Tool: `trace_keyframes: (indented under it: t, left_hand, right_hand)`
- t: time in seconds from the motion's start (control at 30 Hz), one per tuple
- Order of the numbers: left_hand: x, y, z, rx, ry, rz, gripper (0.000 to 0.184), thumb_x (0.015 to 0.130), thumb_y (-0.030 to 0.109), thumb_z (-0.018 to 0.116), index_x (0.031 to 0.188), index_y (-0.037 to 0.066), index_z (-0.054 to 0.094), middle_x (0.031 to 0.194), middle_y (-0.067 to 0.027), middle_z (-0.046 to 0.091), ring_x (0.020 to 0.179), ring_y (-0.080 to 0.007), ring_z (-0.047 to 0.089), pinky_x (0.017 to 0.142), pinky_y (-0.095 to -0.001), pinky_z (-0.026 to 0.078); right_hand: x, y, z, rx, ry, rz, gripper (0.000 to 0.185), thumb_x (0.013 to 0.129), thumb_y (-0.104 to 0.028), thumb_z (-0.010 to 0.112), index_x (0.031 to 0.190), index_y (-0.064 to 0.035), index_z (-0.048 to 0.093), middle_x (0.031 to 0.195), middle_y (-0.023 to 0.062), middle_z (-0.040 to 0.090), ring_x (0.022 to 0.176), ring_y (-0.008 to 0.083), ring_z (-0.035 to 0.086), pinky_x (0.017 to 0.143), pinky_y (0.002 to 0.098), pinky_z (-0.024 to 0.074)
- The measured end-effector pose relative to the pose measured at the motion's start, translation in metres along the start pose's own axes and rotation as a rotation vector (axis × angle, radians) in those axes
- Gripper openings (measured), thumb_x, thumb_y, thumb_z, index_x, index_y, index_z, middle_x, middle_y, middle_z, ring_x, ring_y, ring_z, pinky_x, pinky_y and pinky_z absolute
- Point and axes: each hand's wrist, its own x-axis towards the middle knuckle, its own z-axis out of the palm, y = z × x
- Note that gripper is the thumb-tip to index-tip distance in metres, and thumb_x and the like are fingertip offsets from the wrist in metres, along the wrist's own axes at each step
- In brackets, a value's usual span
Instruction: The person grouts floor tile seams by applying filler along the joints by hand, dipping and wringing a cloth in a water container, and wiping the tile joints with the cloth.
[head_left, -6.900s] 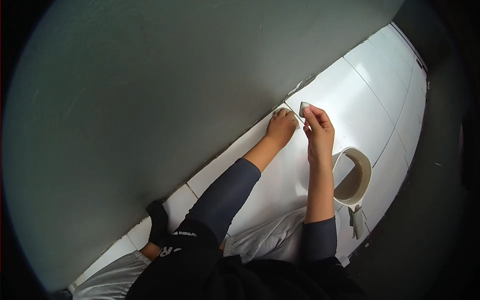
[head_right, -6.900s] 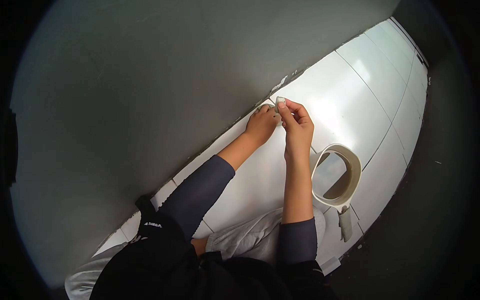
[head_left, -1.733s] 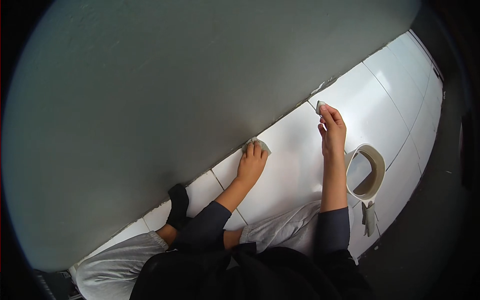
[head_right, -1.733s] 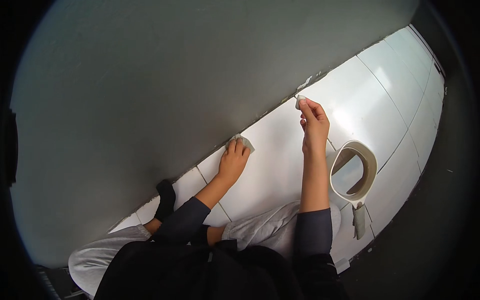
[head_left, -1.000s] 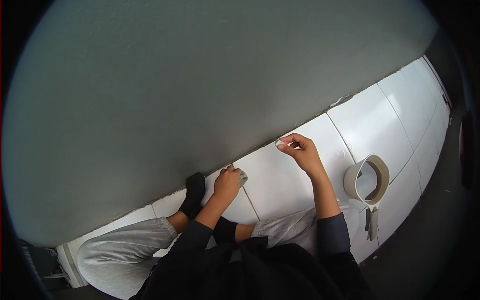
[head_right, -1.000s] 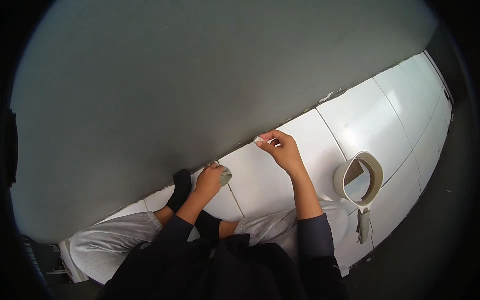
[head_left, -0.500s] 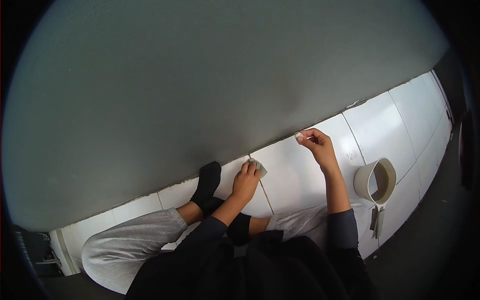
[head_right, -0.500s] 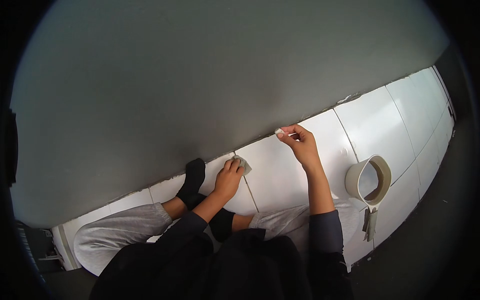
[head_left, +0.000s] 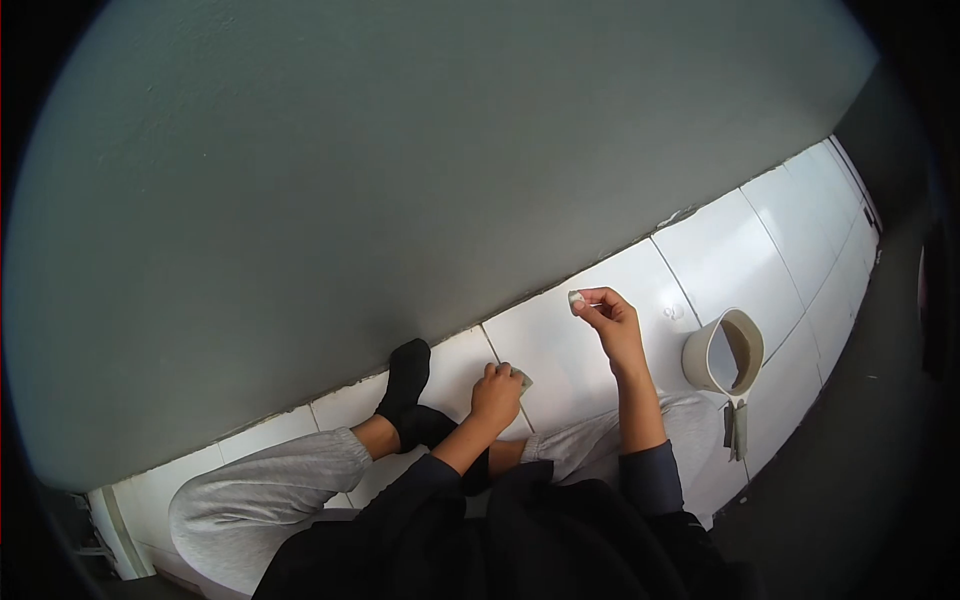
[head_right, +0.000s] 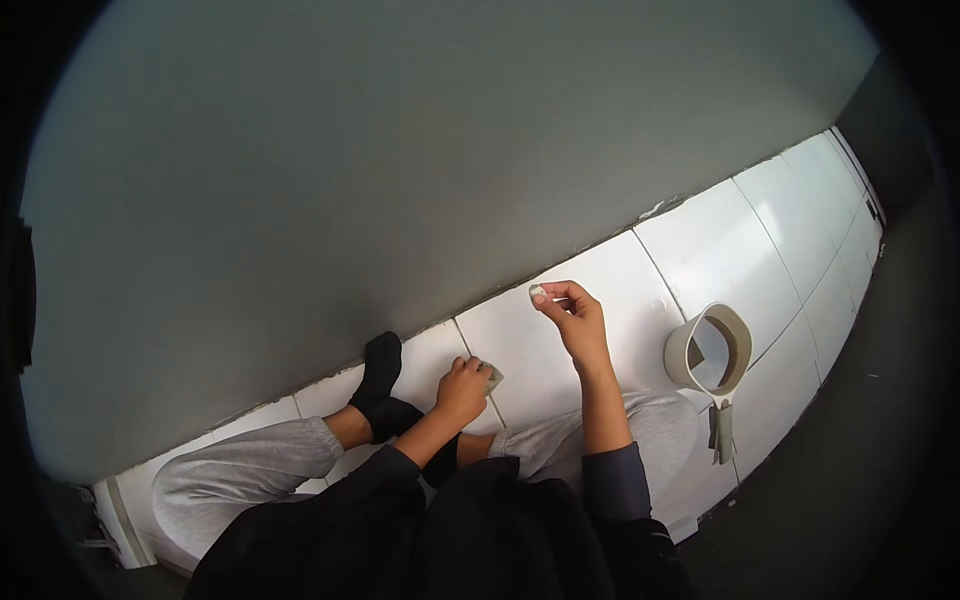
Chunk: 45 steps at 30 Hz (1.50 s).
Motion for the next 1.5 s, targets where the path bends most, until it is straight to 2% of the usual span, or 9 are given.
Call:
trace_keyframes:
  t: [0.23, 0.43, 0.53, 0.67, 0.83, 0.93, 1.03, 1.23, 1.5]
  left_hand:
    - [0.022, -0.002, -0.026, -0.59, -0.212, -0.232, 0.019, 0.068, 0.003, 0.056, 0.085, 0.005, 0.064, 0.075, -0.0162, 0.065, 0.074, -0.0281, 0.063, 0.068, -0.0346, 0.048]
    - [0.055, 0.027, -0.066, -1.372, -0.272, -0.264, 0.027, 0.076, -0.013, 0.041, 0.094, 0.002, 0.055, 0.085, -0.0048, 0.058, 0.076, -0.0114, 0.055, 0.064, -0.0238, 0.043]
    - [0.065, 0.068, -0.086, -1.498, -0.199, -0.248, 0.027, 0.079, -0.011, 0.041, 0.099, 0.001, 0.053, 0.09, -0.0066, 0.059, 0.077, -0.0133, 0.056, 0.065, -0.0255, 0.044]
    - [0.077, 0.113, -0.085, -1.691, -0.301, -0.09, 0.033, 0.079, -0.01, 0.04, 0.107, 0.001, 0.051, 0.098, -0.0085, 0.057, 0.085, -0.0144, 0.055, 0.072, -0.0256, 0.044]
    - [0.076, 0.176, -0.086, -1.716, -0.558, 0.047, 0.03, 0.082, -0.008, 0.042, 0.108, 0.002, 0.051, 0.101, -0.0075, 0.057, 0.089, -0.014, 0.055, 0.077, -0.0268, 0.044]
    - [0.07, 0.209, -0.087, -1.74, -0.674, 0.079, 0.028, 0.083, -0.007, 0.042, 0.108, 0.003, 0.052, 0.102, -0.0073, 0.058, 0.091, -0.0141, 0.056, 0.08, -0.0264, 0.044]
    - [0.073, 0.223, -0.084, -1.772, -0.763, 0.107, 0.029, 0.084, -0.006, 0.042, 0.109, 0.003, 0.052, 0.103, -0.0077, 0.057, 0.093, -0.0151, 0.056, 0.083, -0.0278, 0.045]
    - [0.085, 0.228, -0.085, -1.755, -0.704, 0.086, 0.028, 0.084, -0.006, 0.043, 0.11, 0.003, 0.052, 0.106, -0.0083, 0.056, 0.095, -0.0163, 0.056, 0.085, -0.03, 0.045]
    - [0.134, 0.26, -0.068, -1.781, -0.836, 0.07, 0.038, 0.084, -0.005, 0.041, 0.12, 0.003, 0.048, 0.115, -0.0101, 0.055, 0.102, -0.0185, 0.056, 0.088, -0.0328, 0.046]
  right_hand:
    - [-0.056, -0.023, -0.037, 0.126, 0.103, -0.021, 0.019, 0.084, -0.017, 0.069, 0.098, -0.0057, 0.064, 0.084, -0.0006, 0.063, 0.076, 0.0053, 0.053, 0.069, 0.0199, 0.0401]
    - [-0.116, -0.051, -0.131, 0.235, 0.34, -0.246, 0.019, 0.09, -0.01, 0.057, 0.109, -0.0063, 0.055, 0.11, 0.0077, 0.062, 0.085, 0.0079, 0.053, 0.074, 0.0215, 0.0429]
    - [-0.153, -0.059, -0.189, 0.232, 0.491, -0.335, 0.02, 0.091, -0.012, 0.055, 0.11, -0.0057, 0.051, 0.11, 0.0112, 0.062, 0.089, 0.0116, 0.057, 0.077, 0.0228, 0.0448]
    - [-0.196, -0.042, -0.245, 0.263, 0.944, -0.438, 0.026, 0.094, -0.014, 0.052, 0.119, -0.0105, 0.046, 0.105, 0.0067, 0.062, 0.076, 0.0081, 0.052, 0.067, 0.0204, 0.0419]
    - [-0.247, 0.06, -0.276, 0.073, 1.46, -0.2, 0.024, 0.096, -0.015, 0.045, 0.12, -0.0144, 0.052, 0.103, 0.0026, 0.054, 0.082, 0.0078, 0.05, 0.071, 0.0231, 0.0409]
    - [-0.264, 0.118, -0.234, -0.588, 1.423, -0.101, 0.026, 0.093, -0.002, 0.039, 0.111, -0.0053, 0.057, 0.105, 0.0091, 0.043, 0.093, 0.0181, 0.046, 0.083, 0.0295, 0.0395]
    - [-0.28, 0.157, -0.187, -0.896, 1.2, 0.009, 0.026, 0.085, -0.01, 0.055, 0.111, -0.0059, 0.053, 0.109, 0.0189, 0.04, 0.105, 0.0355, 0.039, 0.092, 0.0456, 0.0312]
    - [-0.29, 0.176, -0.159, -1.2, 0.956, 0.087, 0.037, 0.081, -0.03, 0.062, 0.112, -0.012, 0.053, 0.113, 0.0155, 0.041, 0.108, 0.0322, 0.038, 0.093, 0.0478, 0.027]
    - [-0.286, 0.151, -0.164, -1.211, 0.882, 0.183, 0.033, 0.078, -0.03, 0.064, 0.105, -0.0126, 0.057, 0.11, 0.0135, 0.044, 0.106, 0.0325, 0.04, 0.093, 0.0475, 0.028]
